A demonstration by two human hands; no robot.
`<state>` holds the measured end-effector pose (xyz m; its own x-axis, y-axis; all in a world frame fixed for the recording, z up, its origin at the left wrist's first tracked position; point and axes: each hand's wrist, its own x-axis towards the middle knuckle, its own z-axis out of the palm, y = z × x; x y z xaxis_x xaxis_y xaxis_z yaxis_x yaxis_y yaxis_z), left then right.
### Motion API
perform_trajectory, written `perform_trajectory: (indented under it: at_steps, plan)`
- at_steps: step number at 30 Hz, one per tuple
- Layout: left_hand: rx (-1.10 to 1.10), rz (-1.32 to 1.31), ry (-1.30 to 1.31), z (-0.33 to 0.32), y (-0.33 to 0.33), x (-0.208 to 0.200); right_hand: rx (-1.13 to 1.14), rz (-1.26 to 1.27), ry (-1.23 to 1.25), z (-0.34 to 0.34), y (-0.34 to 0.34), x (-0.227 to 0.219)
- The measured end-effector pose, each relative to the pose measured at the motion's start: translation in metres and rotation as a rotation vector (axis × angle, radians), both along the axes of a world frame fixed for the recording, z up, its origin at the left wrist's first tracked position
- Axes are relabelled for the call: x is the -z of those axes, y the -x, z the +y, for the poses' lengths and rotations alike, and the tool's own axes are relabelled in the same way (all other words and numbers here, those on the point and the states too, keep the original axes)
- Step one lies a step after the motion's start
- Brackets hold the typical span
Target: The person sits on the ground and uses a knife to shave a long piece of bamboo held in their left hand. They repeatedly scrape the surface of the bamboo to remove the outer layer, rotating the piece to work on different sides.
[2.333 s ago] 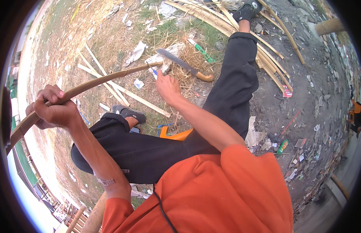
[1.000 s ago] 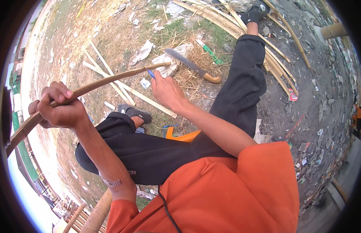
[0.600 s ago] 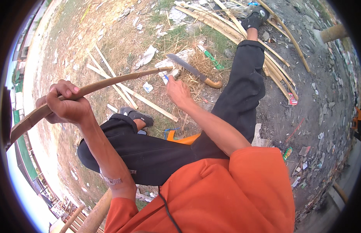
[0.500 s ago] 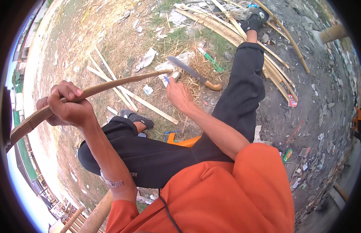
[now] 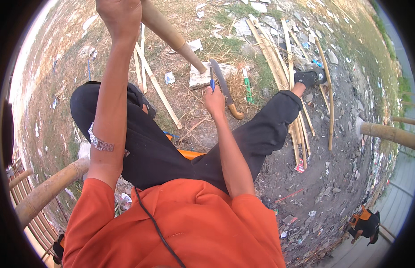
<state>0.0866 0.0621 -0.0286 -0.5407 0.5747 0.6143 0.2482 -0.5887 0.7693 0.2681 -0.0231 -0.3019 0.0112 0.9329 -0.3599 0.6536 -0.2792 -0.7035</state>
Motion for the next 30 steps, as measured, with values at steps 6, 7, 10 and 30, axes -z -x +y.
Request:
perform_trajectory:
  at_steps: [6,7,10,30]
  plan:
    - [0.069,-0.028,0.007,0.012,-0.002,0.016,0.050,0.086,0.060,-0.019,-0.034,0.028]
    - [0.057,-0.021,0.017,0.012,-0.002,0.014,0.073,0.129,0.102,-0.020,-0.039,0.029]
    - [0.020,-0.007,0.082,0.012,-0.002,0.009,0.091,0.157,0.013,-0.025,-0.053,0.046]
    - [0.188,-0.229,0.073,0.009,0.007,0.017,0.254,0.360,0.380,-0.055,-0.073,0.072]
